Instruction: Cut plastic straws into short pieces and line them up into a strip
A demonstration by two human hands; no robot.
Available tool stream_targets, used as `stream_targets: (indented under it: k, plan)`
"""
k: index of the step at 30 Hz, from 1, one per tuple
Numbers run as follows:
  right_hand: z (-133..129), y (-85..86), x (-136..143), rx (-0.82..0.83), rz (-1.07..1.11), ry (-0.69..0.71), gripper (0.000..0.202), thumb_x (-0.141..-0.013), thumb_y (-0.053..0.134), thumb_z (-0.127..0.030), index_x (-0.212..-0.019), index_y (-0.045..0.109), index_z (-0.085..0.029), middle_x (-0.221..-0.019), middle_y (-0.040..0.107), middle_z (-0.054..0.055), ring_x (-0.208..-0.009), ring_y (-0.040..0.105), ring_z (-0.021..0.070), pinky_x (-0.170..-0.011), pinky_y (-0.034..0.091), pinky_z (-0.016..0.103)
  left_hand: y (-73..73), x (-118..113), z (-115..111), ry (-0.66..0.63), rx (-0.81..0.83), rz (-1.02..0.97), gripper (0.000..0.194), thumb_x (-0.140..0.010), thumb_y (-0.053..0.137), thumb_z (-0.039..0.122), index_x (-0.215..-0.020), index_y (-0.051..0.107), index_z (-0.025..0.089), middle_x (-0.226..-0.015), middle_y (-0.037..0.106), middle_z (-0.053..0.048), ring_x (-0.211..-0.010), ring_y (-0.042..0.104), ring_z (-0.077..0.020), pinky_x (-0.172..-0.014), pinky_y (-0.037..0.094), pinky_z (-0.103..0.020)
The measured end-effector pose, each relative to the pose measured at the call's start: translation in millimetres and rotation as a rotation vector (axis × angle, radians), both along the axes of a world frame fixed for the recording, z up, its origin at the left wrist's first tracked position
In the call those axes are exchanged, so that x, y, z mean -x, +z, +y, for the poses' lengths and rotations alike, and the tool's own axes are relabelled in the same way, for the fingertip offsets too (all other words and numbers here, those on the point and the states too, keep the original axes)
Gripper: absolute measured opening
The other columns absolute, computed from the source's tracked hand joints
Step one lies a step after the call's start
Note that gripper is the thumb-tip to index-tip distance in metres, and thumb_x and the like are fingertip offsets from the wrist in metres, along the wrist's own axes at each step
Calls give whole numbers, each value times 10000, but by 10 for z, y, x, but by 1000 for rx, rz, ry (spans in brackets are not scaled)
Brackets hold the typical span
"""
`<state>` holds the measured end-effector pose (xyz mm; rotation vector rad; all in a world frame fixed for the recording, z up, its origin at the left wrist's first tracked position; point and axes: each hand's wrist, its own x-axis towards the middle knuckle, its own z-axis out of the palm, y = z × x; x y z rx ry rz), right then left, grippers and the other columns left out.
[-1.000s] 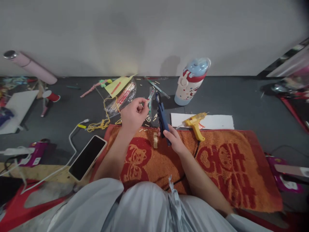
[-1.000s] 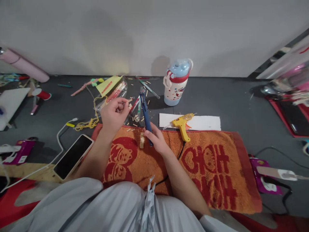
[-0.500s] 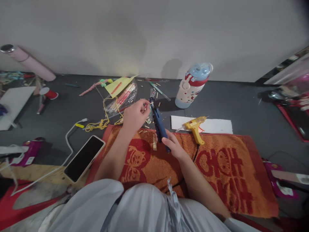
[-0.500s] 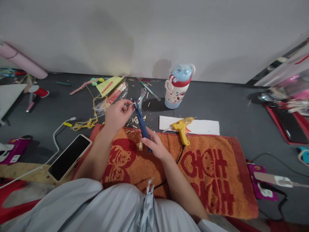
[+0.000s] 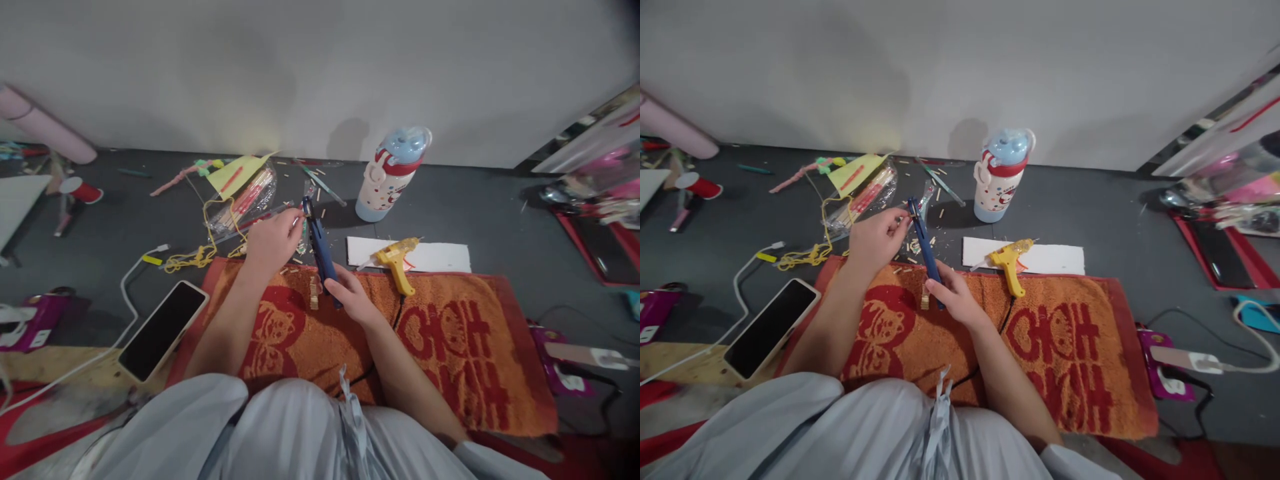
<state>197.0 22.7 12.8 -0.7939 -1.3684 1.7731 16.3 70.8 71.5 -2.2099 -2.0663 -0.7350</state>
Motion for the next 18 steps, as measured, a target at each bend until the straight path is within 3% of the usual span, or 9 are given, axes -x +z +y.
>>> stream_targets:
  k: [7, 18]
  plan:
    - [7, 54, 27, 9, -51, -12, 386, -810, 554, -541, -961, 527, -187, -697, 458, -19, -625, 404, 119, -570, 339, 251, -64, 12, 6, 9, -23, 50, 283, -902, 431, 356, -972, 656, 197, -793, 721, -53, -714, 661, -170, -601, 397, -263]
    - [-1, 69, 19, -11, -78, -22, 382, -809, 536, -562, -915, 515, -196, -659, 445, -21, -600, 400, 123, -537, 336, 250, -77, -5, 3, 9, -54, -18, 272, -901, 443, 358, -977, 648, 197, -705, 707, -24, -653, 645, -147, -587, 387, -251]
